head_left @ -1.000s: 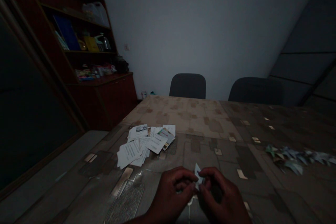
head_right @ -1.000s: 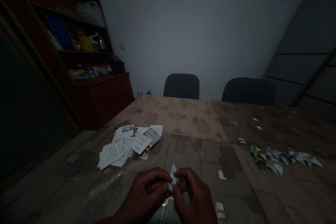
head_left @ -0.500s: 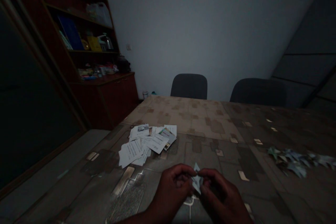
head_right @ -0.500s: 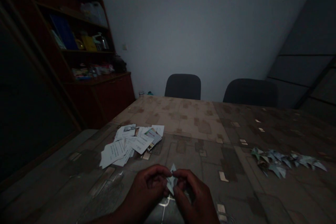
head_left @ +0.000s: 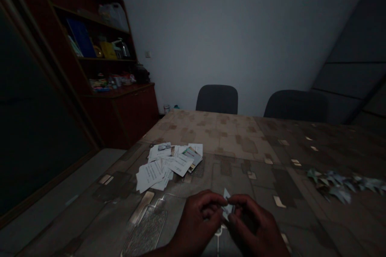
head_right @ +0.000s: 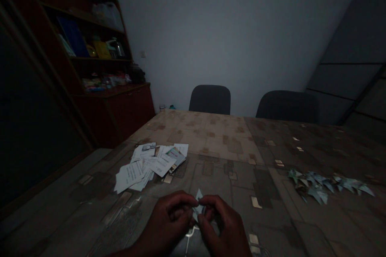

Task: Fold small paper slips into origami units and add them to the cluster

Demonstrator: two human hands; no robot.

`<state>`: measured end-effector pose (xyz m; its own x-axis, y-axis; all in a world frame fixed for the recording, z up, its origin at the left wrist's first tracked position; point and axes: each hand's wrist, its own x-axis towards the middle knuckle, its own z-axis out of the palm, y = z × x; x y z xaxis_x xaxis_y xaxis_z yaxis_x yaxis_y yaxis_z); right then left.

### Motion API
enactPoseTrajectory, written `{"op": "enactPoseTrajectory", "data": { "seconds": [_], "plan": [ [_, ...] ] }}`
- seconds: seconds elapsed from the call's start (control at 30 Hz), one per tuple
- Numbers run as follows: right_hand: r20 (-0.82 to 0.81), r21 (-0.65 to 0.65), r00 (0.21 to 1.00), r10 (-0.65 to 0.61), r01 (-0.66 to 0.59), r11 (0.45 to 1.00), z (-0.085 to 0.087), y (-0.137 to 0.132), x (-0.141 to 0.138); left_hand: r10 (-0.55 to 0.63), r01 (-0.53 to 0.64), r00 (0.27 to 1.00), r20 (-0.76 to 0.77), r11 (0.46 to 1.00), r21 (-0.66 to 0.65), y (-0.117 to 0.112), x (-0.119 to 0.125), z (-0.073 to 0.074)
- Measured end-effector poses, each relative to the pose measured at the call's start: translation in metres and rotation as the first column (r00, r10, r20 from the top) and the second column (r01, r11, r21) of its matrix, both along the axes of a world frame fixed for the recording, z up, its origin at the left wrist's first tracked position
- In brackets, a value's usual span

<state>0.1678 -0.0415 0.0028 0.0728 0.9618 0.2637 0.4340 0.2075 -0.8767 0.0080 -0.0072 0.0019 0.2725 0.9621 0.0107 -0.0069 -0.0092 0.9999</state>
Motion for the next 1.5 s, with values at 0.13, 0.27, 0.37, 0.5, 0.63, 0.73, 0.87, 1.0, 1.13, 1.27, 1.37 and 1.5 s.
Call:
{"op": "enactPoseTrajectory", "data": {
  "seconds": [0.13,0.27,0.37,0.5,0.63,0.73,0.87,1.0,1.13,1.27,1.37,1.5],
  "plan": [
    [-0.017,-0.036,1.000,0.021,-0.021,0.999,-0.001,0.000,0.001,0.001,0.000,1.000,0.015,0.999,-0.032,0.002,0.000,-0.002],
    [-0.005,-0.043,0.999,0.052,-0.053,0.998,-0.003,0.001,0.003,0.006,-0.004,1.000,0.025,0.998,-0.068,0.001,0.000,-0.002],
    [-0.043,-0.027,0.998,0.037,-0.038,0.999,-0.004,0.001,0.004,0.010,-0.003,0.998,0.060,0.993,-0.119,0.001,0.000,0.000],
    [-0.035,-0.053,0.998,0.054,-0.056,0.997,-0.003,0.000,0.003,-0.003,0.018,0.994,0.106,0.989,-0.147,0.002,0.001,0.002],
    [-0.026,-0.044,0.999,0.021,-0.022,0.999,-0.002,0.000,0.002,0.012,-0.002,0.997,0.078,0.992,-0.126,0.002,0.000,0.002],
    [0.026,-0.031,0.999,0.044,-0.043,0.999,-0.002,0.001,0.003,0.003,0.002,0.999,0.051,0.997,-0.082,0.001,0.000,0.001],
    [0.074,-0.029,0.995,0.071,-0.069,0.997,-0.002,0.002,0.006,-0.006,0.006,1.000,0.027,1.000,-0.007,0.000,0.000,0.000],
    [0.064,-0.047,0.995,0.072,-0.069,0.997,-0.003,0.001,0.006,-0.009,0.010,0.999,0.030,1.000,-0.024,0.001,-0.001,-0.002],
    [0.025,-0.050,0.998,0.054,-0.053,0.997,-0.004,0.000,0.005,0.001,0.002,0.999,0.041,0.998,-0.056,0.002,-0.001,-0.007],
    [0.043,-0.081,0.994,0.102,-0.098,0.992,-0.005,0.001,0.008,-0.006,0.011,0.998,0.057,0.995,-0.095,0.003,0.000,-0.009],
    [0.049,-0.081,0.992,0.117,-0.113,0.990,-0.005,0.002,0.009,0.003,0.004,0.998,0.065,0.994,-0.107,0.004,0.000,-0.007],
    [0.049,-0.075,0.990,0.136,-0.132,0.988,-0.005,0.001,0.011,0.002,0.010,0.995,0.098,0.992,-0.127,0.005,0.000,-0.006]
  ]
}}
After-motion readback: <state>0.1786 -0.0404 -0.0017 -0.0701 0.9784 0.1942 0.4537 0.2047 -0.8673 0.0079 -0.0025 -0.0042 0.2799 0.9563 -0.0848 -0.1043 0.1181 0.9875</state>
